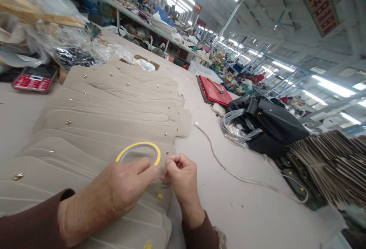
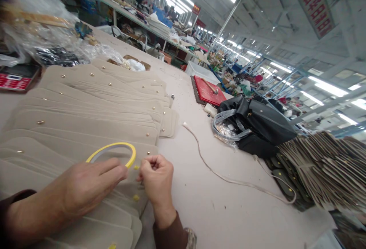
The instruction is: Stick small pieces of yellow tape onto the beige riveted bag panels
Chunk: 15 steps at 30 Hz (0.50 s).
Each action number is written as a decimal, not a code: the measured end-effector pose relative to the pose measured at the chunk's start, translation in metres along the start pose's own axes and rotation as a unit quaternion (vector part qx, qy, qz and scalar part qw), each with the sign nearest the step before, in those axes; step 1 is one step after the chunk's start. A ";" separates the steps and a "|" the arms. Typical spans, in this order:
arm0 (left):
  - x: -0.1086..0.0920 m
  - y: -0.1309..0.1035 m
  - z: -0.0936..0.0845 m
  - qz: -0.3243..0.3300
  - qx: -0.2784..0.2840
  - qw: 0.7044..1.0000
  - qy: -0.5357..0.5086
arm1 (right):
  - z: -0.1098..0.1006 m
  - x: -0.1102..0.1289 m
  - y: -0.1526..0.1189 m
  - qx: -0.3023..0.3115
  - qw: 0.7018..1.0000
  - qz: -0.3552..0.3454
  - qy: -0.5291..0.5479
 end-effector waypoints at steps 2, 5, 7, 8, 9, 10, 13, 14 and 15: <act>0.003 0.002 0.002 -0.013 0.001 1.000 0.029 | -0.014 -0.006 0.010 -0.031 0.999 0.016 0.007; 0.015 0.004 0.011 -0.031 0.039 0.993 0.103 | -0.027 -0.017 0.019 -0.038 0.999 0.023 0.013; 0.024 0.004 0.019 -0.050 0.080 0.984 0.153 | -0.028 -0.025 0.020 -0.023 0.999 0.037 0.012; 0.028 0.004 0.023 -0.065 0.098 0.978 0.171 | -0.026 -0.029 0.020 -0.012 0.999 0.045 0.009; 0.031 0.004 0.026 -0.078 0.117 0.974 0.180 | -0.025 -0.032 0.020 -0.004 0.999 0.049 0.004; 0.033 0.003 0.029 -0.089 0.136 0.970 0.179 | -0.023 -0.034 0.020 0.001 0.999 0.050 -0.002; 0.034 0.000 0.034 -0.116 0.178 0.967 0.143 | -0.021 -0.036 0.022 -0.002 0.999 0.047 -0.017; 0.033 -0.002 0.035 -0.120 0.183 0.968 0.121 | -0.021 -0.036 0.022 -0.003 0.999 0.047 -0.019; 0.030 -0.004 0.036 -0.119 0.185 0.971 0.096 | -0.023 -0.035 0.023 0.000 0.999 0.049 -0.019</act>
Point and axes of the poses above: each hand's wrist, its own y-axis towards the middle knuckle, its own z-axis out of the palm, x = y × z, the point moved 4 cm from there along y, towards the middle knuckle, and after that the axes turned 5 degrees about -z, right-handed, at the moved point
